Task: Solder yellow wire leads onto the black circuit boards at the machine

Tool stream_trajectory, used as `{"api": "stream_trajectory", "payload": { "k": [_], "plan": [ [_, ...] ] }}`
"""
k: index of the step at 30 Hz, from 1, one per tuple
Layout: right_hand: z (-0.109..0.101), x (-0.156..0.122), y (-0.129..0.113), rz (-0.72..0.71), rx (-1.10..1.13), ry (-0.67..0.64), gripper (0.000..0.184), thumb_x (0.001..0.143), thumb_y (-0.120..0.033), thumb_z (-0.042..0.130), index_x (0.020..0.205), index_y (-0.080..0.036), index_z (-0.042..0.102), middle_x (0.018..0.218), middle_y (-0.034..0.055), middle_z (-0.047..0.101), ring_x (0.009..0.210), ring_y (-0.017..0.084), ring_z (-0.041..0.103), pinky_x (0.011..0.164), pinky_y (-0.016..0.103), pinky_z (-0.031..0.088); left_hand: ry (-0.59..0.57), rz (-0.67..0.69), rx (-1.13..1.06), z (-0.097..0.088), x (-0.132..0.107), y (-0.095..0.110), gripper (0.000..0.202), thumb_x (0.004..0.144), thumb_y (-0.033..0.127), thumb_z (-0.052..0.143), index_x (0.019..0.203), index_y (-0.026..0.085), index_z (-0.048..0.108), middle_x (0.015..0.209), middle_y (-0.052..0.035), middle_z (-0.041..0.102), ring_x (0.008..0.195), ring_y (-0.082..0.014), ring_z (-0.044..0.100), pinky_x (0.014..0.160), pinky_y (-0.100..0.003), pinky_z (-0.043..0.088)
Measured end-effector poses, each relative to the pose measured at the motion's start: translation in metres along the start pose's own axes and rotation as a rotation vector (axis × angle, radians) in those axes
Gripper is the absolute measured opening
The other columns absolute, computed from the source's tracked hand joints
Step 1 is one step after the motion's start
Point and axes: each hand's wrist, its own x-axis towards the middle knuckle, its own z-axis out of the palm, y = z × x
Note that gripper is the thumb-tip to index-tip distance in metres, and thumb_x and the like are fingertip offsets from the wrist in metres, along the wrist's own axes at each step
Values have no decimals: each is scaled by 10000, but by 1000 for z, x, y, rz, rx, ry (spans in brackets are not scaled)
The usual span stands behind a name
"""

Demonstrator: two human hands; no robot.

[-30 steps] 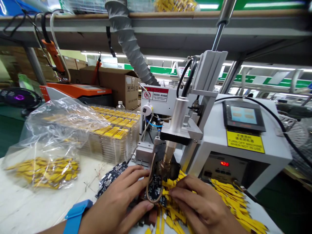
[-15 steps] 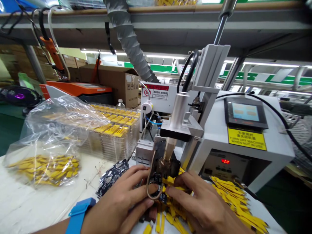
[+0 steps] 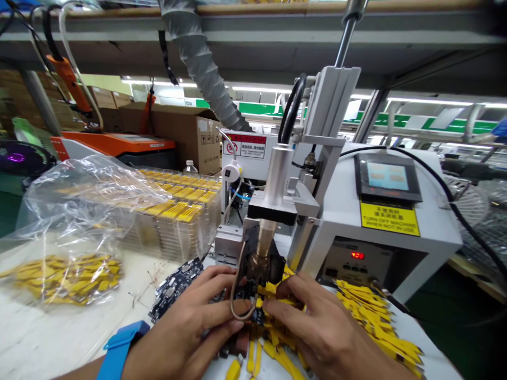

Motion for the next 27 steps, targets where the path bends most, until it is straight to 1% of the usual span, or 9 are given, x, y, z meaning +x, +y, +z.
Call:
{"api": "stream_trajectory", "payload": {
  "k": [3, 6, 10, 14, 18, 22, 27],
  "plan": [
    [-1, 0, 0, 11, 23, -19, 263, 908, -59, 436, 1043, -148, 643, 855, 95, 554, 750, 225, 526, 599, 308, 471, 13, -1, 12, 1, -2, -1, 313, 922, 144, 495, 1139, 330, 622, 1271, 6, 560, 1238, -221, 447, 1033, -371, 424],
    [-1, 1, 0, 6, 42, -30, 246, 891, -47, 467, 1030, -133, 651, 858, 102, 562, 755, 231, 530, 609, 321, 483, 27, 15, 47, 1, -4, -3, 353, 920, 146, 502, 1201, 338, 596, 1317, 8, 538, 1247, -225, 444, 1036, -374, 423],
    [-1, 1, -2, 22, 45, -34, 268, 870, -30, 477, 1029, -131, 667, 835, 99, 566, 738, 228, 531, 604, 322, 483, 29, 23, 75, 1, -5, -3, 381, 919, 153, 506, 1240, 345, 578, 1361, 8, 514, 1269, -237, 428, 1027, -374, 436],
    [-2, 2, -2, 17, 19, -27, 258, 871, -46, 484, 1026, -128, 673, 835, 101, 569, 735, 230, 537, 595, 317, 476, 23, 27, 70, 1, -5, -2, 383, 924, 158, 501, 1248, 349, 576, 1368, 3, 512, 1266, -240, 436, 1026, -381, 438],
    [-2, 3, -2, 0, 0, 0, 234, 905, -85, 467, 1005, -141, 672, 829, 88, 566, 717, 217, 531, 574, 295, 451, 18, 27, 82, 1, -5, -3, 398, 922, 158, 505, 1265, 348, 571, 1383, -4, 504, 1263, -251, 447, 1024, -391, 439],
    [-2, 2, -1, -19, -5, 29, 252, 897, -65, 441, 979, -131, 670, 803, 79, 553, 687, 196, 507, 561, 276, 418, 17, 30, 82, 0, -4, -4, 385, 920, 163, 512, 1244, 355, 592, 1381, 2, 509, 1251, -256, 466, 1016, -395, 448],
    [-2, 1, -3, 10, -6, 4, 222, 888, -71, 474, 971, -143, 667, 817, 76, 556, 700, 195, 504, 571, 275, 403, 41, 42, 83, -2, -3, -4, 329, 926, 201, 526, 1194, 363, 625, 1360, 3, 525, 1226, -245, 490, 999, -389, 465]
  ]
}}
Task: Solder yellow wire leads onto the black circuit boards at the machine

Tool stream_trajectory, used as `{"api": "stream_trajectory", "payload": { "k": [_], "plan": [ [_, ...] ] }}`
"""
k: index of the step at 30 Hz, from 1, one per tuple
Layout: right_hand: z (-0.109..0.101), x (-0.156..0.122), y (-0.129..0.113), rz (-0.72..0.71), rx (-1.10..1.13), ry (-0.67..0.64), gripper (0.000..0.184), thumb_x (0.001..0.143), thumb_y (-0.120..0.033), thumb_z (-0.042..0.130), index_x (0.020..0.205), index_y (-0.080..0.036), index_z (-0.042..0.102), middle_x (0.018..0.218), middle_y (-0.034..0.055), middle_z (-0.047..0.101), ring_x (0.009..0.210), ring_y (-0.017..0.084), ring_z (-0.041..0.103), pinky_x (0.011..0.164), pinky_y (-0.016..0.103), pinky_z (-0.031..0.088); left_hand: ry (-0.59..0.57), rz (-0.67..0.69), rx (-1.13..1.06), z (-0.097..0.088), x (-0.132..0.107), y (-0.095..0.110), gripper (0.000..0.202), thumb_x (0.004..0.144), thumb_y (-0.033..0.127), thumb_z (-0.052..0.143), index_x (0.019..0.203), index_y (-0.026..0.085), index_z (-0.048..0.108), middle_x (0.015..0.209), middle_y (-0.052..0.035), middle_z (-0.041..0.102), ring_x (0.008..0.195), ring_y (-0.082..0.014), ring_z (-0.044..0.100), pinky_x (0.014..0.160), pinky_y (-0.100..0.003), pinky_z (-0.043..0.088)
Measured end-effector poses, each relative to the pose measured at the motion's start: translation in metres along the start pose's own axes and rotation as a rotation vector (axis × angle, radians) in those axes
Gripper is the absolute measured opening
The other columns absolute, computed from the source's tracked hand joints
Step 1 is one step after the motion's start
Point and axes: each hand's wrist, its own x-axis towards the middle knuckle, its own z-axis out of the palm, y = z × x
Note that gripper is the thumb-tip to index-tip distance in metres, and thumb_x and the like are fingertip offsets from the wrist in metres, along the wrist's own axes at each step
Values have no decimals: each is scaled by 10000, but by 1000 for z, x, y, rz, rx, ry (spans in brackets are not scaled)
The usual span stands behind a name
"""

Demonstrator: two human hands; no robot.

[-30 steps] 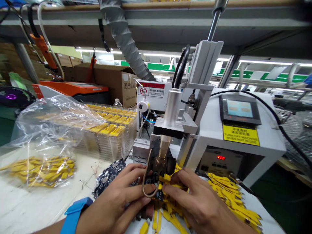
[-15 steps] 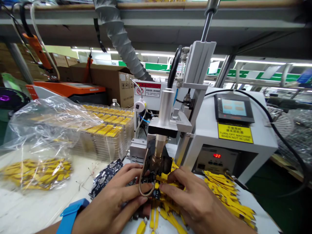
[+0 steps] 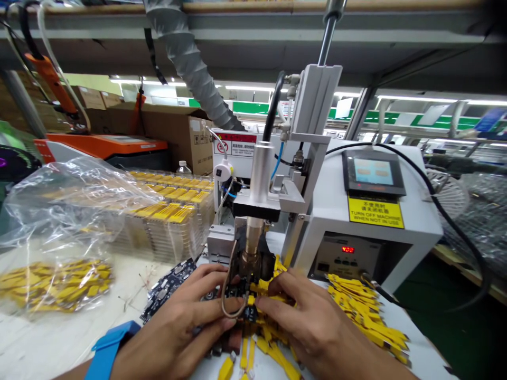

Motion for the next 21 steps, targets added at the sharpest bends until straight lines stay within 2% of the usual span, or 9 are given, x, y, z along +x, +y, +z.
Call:
{"api": "stream_trajectory", "payload": {
  "k": [11, 16, 21],
  "plan": [
    [2, 0, 2, -12, 24, 13, 265, 927, -77, 416, 1013, -134, 660, 818, 86, 544, 705, 206, 507, 572, 287, 416, 36, 1, -4, 2, 1, -2, 313, 922, 209, 536, 1178, 353, 643, 1319, 2, 572, 1218, -246, 505, 995, -395, 475],
    [2, 0, 1, -7, 36, 24, 296, 935, -76, 383, 1034, -144, 653, 835, 90, 549, 723, 212, 519, 584, 296, 439, -37, 2, -23, 4, -1, -7, 313, 924, 192, 547, 1206, 309, 619, 1231, -4, 637, 1193, -226, 535, 1077, -420, 387],
    [1, 1, 0, 8, 35, -23, 260, 906, -58, 441, 1018, -140, 660, 840, 90, 548, 731, 219, 527, 592, 305, 457, -20, 15, -10, 4, -2, -7, 365, 930, 202, 551, 1277, 315, 571, 1294, -16, 594, 1215, -232, 515, 1074, -414, 388]
  ]
}}
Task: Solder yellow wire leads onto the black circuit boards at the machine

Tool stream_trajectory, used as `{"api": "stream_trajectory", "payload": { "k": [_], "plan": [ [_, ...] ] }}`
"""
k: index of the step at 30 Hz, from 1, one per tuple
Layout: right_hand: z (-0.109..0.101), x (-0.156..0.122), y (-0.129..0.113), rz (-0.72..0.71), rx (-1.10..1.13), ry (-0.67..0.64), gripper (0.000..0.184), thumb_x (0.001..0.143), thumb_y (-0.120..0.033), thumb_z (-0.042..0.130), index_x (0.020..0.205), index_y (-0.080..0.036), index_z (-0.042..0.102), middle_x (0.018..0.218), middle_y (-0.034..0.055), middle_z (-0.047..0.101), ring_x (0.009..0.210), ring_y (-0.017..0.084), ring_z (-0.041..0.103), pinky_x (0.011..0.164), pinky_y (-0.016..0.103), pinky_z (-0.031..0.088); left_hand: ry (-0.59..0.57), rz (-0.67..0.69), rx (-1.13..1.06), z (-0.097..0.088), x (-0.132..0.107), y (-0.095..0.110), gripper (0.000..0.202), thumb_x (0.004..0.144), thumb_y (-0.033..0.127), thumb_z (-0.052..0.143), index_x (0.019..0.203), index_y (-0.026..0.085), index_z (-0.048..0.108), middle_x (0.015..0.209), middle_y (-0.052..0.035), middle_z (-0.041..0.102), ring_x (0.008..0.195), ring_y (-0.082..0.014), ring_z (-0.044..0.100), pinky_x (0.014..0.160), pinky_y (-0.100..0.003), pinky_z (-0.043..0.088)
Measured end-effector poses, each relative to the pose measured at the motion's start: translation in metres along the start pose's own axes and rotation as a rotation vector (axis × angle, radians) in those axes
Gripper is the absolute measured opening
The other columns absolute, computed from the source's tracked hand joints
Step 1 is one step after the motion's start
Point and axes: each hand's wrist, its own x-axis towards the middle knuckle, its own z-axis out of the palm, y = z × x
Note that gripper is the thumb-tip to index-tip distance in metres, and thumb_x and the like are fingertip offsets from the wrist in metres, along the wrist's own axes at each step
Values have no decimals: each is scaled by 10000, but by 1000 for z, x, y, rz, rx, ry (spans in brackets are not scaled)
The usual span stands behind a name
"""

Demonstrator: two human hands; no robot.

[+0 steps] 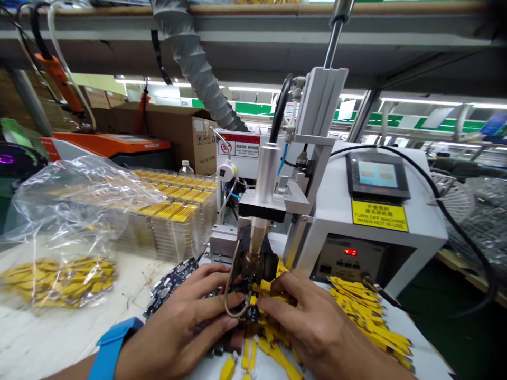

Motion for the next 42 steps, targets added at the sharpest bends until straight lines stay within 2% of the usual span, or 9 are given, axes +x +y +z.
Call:
{"api": "stream_trajectory", "payload": {
  "k": [6, 11, 18, 28, 33, 39, 42],
  "plan": [
    [1, -3, 1, 23, 4, -39, 274, 863, -45, 458, 1033, -141, 651, 863, 101, 549, 751, 229, 531, 603, 312, 467, 29, 15, 29, 0, -1, 2, 326, 945, 198, 514, 1249, 299, 569, 1325, -34, 556, 1239, -238, 474, 1040, -398, 422],
    [4, -6, 3, 35, 2, -42, 301, 861, -36, 434, 1053, -152, 633, 865, 102, 539, 750, 228, 530, 615, 317, 474, 4, 27, 40, 1, -4, 1, 361, 941, 170, 503, 1281, 286, 537, 1327, -33, 538, 1267, -239, 423, 1064, -413, 389],
    [5, -6, 3, 16, 1, -45, 293, 890, -49, 422, 1103, -153, 593, 892, 108, 530, 779, 255, 536, 615, 347, 487, 13, 47, 42, 1, -1, -2, 339, 946, 148, 474, 1240, 288, 569, 1312, -31, 533, 1262, -242, 411, 1047, -410, 410],
    [4, -5, 3, 6, -13, -32, 288, 896, -46, 410, 1089, -149, 597, 865, 95, 522, 750, 231, 521, 600, 307, 458, 42, 55, 70, 1, -2, 2, 308, 951, 164, 469, 1210, 277, 592, 1262, -48, 559, 1243, -253, 428, 1003, -416, 455],
    [5, -6, 3, 5, -16, -44, 291, 881, -39, 446, 1111, -160, 579, 902, 98, 524, 783, 236, 523, 627, 314, 461, 30, 66, 104, 2, -3, 1, 333, 951, 144, 457, 1237, 271, 571, 1309, -51, 529, 1275, -265, 383, 1029, -454, 422],
    [5, -6, 4, 12, 0, -70, 303, 876, -33, 413, 1096, -145, 588, 880, 104, 516, 758, 244, 515, 608, 326, 448, 73, 54, 80, -1, -2, 5, 283, 972, 191, 434, 1188, 292, 587, 1282, -32, 531, 1232, -225, 417, 986, -373, 471],
    [4, -5, 4, 18, 3, -81, 288, 885, -39, 412, 1083, -137, 597, 887, 108, 517, 773, 247, 512, 624, 331, 450, 84, 58, 86, -1, -1, 6, 273, 973, 190, 436, 1171, 292, 593, 1268, -26, 539, 1223, -221, 422, 990, -369, 468]
  ]
}}
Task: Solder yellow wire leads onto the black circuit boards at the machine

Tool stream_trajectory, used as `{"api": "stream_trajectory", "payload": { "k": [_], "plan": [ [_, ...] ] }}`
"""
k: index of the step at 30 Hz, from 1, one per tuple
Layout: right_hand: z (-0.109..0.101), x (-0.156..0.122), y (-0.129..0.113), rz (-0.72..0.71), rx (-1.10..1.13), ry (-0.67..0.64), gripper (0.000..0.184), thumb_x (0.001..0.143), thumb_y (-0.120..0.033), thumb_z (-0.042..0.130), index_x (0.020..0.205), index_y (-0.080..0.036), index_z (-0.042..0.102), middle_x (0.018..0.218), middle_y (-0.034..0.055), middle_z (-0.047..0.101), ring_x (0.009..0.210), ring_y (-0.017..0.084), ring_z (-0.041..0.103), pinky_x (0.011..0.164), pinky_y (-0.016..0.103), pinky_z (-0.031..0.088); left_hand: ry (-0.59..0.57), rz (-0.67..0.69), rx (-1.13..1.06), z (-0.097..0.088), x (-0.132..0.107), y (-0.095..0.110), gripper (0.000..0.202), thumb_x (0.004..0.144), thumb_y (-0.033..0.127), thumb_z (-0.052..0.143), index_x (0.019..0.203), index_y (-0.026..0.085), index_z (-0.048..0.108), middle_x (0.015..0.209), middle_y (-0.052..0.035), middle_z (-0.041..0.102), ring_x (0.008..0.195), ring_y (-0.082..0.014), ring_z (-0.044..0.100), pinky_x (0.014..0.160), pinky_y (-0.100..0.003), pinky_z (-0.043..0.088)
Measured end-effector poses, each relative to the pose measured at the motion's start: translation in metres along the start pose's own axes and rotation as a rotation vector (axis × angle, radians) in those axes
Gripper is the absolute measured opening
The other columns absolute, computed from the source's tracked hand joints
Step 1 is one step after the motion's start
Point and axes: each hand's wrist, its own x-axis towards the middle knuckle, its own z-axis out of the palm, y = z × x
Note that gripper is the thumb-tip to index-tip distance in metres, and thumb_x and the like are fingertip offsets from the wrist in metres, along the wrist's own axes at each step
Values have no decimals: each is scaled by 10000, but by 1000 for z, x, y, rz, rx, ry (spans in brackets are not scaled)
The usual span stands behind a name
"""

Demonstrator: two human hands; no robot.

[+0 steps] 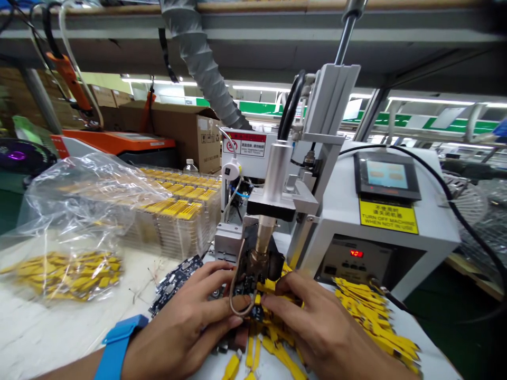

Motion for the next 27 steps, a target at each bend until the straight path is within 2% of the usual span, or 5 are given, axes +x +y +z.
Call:
{"api": "stream_trajectory", "payload": {
  "k": [8, 13, 20, 27],
  "plan": [
    [-1, 0, -2, 20, -1, -30, 243, 911, -85, 433, 1083, -136, 598, 885, 105, 521, 766, 236, 509, 633, 326, 454, -31, 56, 86, 2, -3, -2, 320, 966, 147, 424, 1234, 256, 561, 1289, -50, 531, 1279, -255, 332, 1018, -430, 429],
    [-1, 1, -1, 11, 0, -33, 262, 904, -69, 444, 1109, -139, 591, 886, 108, 521, 771, 243, 515, 631, 332, 464, -6, 40, 72, 2, -1, 0, 313, 953, 145, 436, 1209, 254, 580, 1268, -49, 551, 1259, -256, 373, 1004, -424, 447],
    [-1, 0, -2, 25, -8, -50, 267, 897, -64, 446, 1104, -139, 597, 892, 107, 522, 776, 247, 517, 633, 336, 465, -82, -21, 8, 3, -4, -3, 318, 932, 158, 494, 1222, 259, 577, 1303, -50, 545, 1277, -275, 398, 1034, -465, 422],
    [1, 0, 0, 18, 1, -23, 265, 920, -68, 401, 1092, -137, 591, 905, 105, 522, 797, 242, 506, 659, 339, 457, -123, 11, 55, 4, -1, -2, 355, 931, 113, 457, 1266, 201, 534, 1266, -93, 557, 1255, -286, 410, 1046, -490, 396]
  ]
}}
